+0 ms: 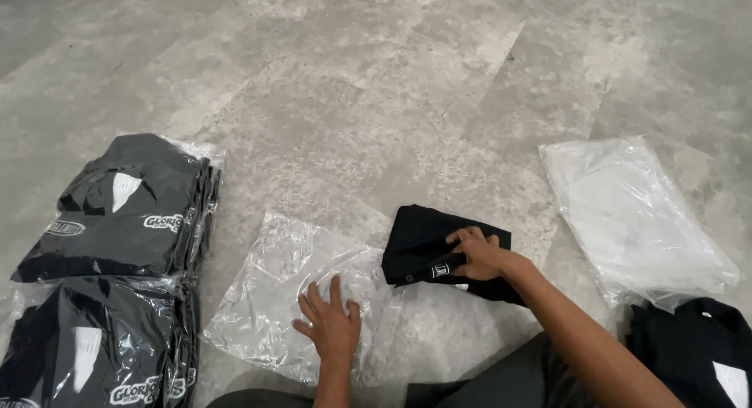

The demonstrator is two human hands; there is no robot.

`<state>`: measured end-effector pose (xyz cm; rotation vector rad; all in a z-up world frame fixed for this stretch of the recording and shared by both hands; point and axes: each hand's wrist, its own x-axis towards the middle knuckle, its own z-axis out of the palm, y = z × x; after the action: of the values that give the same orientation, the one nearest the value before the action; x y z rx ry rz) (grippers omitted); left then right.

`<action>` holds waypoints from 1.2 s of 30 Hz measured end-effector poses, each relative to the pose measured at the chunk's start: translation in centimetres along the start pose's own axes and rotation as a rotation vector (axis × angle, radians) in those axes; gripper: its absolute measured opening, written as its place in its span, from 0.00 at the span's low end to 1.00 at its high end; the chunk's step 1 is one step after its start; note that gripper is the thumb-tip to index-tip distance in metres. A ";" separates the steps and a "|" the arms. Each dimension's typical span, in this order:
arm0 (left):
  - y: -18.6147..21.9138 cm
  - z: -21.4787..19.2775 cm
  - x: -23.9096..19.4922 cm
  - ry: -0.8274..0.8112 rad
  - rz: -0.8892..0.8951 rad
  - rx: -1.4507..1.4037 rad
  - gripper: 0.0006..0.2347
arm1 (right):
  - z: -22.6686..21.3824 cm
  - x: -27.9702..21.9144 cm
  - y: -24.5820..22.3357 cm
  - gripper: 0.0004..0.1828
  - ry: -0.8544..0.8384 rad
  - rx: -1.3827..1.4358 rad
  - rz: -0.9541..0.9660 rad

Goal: The person sits on the floor and folds black shirts, then places them into clear plastic bags. They smooth the shirts and seal the bags before stacking them with other packaged items.

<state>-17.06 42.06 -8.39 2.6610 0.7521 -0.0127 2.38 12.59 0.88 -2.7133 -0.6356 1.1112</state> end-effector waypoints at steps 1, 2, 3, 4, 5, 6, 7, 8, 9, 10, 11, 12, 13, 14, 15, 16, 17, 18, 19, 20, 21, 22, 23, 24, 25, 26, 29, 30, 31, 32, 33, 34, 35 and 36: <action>0.0 -0.1 -0.1 -0.005 -0.003 0.005 0.25 | -1.2 -1.0 -1.1 0.30 -0.006 0.004 -0.001; 0.2 -0.1 0.0 -0.042 -0.017 0.000 0.26 | -2.4 -1.9 -2.2 0.24 -0.019 0.038 -0.014; 0.3 -0.2 0.1 -0.079 -0.033 -0.006 0.27 | -3.7 -2.9 -3.2 0.20 -0.032 0.073 -0.026; 0.3 -0.1 0.0 -0.082 -0.033 -0.002 0.27 | -3.1 -2.1 -2.0 0.20 -0.035 0.076 -0.026; 0.3 0.0 -0.1 -0.023 -0.014 0.014 0.26 | -2.5 -1.3 -0.9 0.21 -0.014 0.187 -0.017; 0.3 0.1 -0.1 0.037 0.004 0.029 0.26 | -1.9 -0.5 0.3 0.28 0.008 0.297 -0.009; 0.5 -0.1 0.0 0.036 0.004 0.033 0.26 | -2.1 -0.4 0.4 0.28 0.006 0.300 -0.010; 0.7 -0.4 0.0 0.016 -0.006 0.037 0.26 | -2.2 -0.3 0.5 0.50 0.065 0.257 0.059; 0.8 -0.7 0.0 -0.003 -0.016 0.041 0.26 | -2.3 -0.2 0.6 0.73 0.125 0.214 0.128; 0.7 -0.5 0.2 -0.005 -0.018 0.045 0.26 | -2.2 0.1 1.0 0.73 0.121 0.217 0.126; 0.5 -0.2 0.3 0.039 0.002 0.087 0.26 | -2.1 0.4 1.4 0.78 0.131 0.135 0.175; 0.4 0.1 0.2 0.082 0.020 0.129 0.27 | -2.0 0.7 1.8 0.84 0.138 0.051 0.224; 0.4 -0.1 0.1 0.079 0.017 0.132 0.27 | -1.6 0.8 2.0 0.84 0.133 0.052 0.222; 0.6 -0.4 0.2 0.157 0.041 0.164 0.28 | -1.4 0.9 2.2 0.82 0.129 0.020 0.235; 0.7 -0.6 0.3 0.236 0.065 0.197 0.30 | -1.2 1.0 2.3 0.80 0.125 -0.012 0.249; 0.7 -0.6 0.4 0.236 0.064 0.199 0.30 | -0.8 1.1 2.8 0.80 0.124 -0.011 0.247; 0.7 -0.6 0.6 0.194 0.059 0.111 0.27 | -0.4 1.2 3.2 0.81 0.132 0.030 0.193; 0.6 -0.6 0.5 0.151 0.053 0.025 0.25 | 0.1 1.1 3.6 0.81 0.137 0.072 0.140; 0.7 -0.9 0.5 0.149 0.050 0.028 0.25 | 0.1 0.7 3.4 0.81 0.134 0.073 0.138; 0.9 -1.1 0.5 0.092 0.079 -0.145 0.25 | 0.0 0.3 3.2 0.82 0.075 0.069 0.147; 1.0 -1.4 0.5 0.035 0.109 -0.317 0.26 | -0.1 -0.1 3.0 0.84 0.016 0.065 0.157; 1.1 -1.5 0.5 0.039 0.106 -0.319 0.26 | -0.4 -1.0 2.5 0.84 0.018 0.061 0.154; 1.2 -1.7 0.4 0.048 0.208 -0.379 0.23 | -0.8 -1.9 1.9 0.81 0.003 0.137 0.176; 1.3 -2.0 0.6 0.061 0.309 -0.437 0.20 | -1.3 -2.6 1.2 0.79 -0.011 0.211 0.193; 1.5 -2.3 0.4 0.071 0.306 -0.438 0.20 | -1.0 -2.5 1.3 0.79 -0.007 0.205 0.186; 1.6 -2.6 0.0 0.125 0.303 -0.393 0.20 | -0.5 -2.5 1.5 0.74 0.034 0.209 0.204; 1.2 -1.9 -1.2 0.195 0.271 -0.248 0.19 | 0.8 -3.4 1.5 0.69 0.123 0.295 0.209; 0.8 -1.4 -1.9 0.203 0.239 -0.148 0.19 | 1.3 -3.9 1.5 0.69 0.164 0.379 0.199; 0.4 -0.8 -2.2 0.205 0.237 -0.149 0.19 | 1.7 -4.2 1.5 0.69 0.164 0.375 0.197; 0.0 -0.3 -2.5 0.117 0.266 -0.149 0.21 | 2.2 -4.5 1.6 0.68 0.225 0.388 0.190; -0.5 0.3 -2.8 0.029 0.295 -0.149 0.24 | 2.7 -4.8 1.6 0.67 0.286 0.401 0.183; -0.4 0.3 -2.5 0.032 0.290 -0.151 0.24 | 3.1 -5.2 1.4 0.67 0.284 0.396 0.179; -0.3 0.2 -2.3 0.029 0.271 -0.147 0.25 | 3.5 -5.6 1.2 0.66 0.336 0.424 0.159; -0.1 0.2 -1.8 0.030 0.256 -0.145 0.27 | 3.7 -5.9 1.1 0.64 0.391 0.451 0.138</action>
<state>-18.58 41.15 -8.40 2.6015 0.4000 0.1433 -3.60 8.89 1.64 -2.4893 -0.1198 0.6165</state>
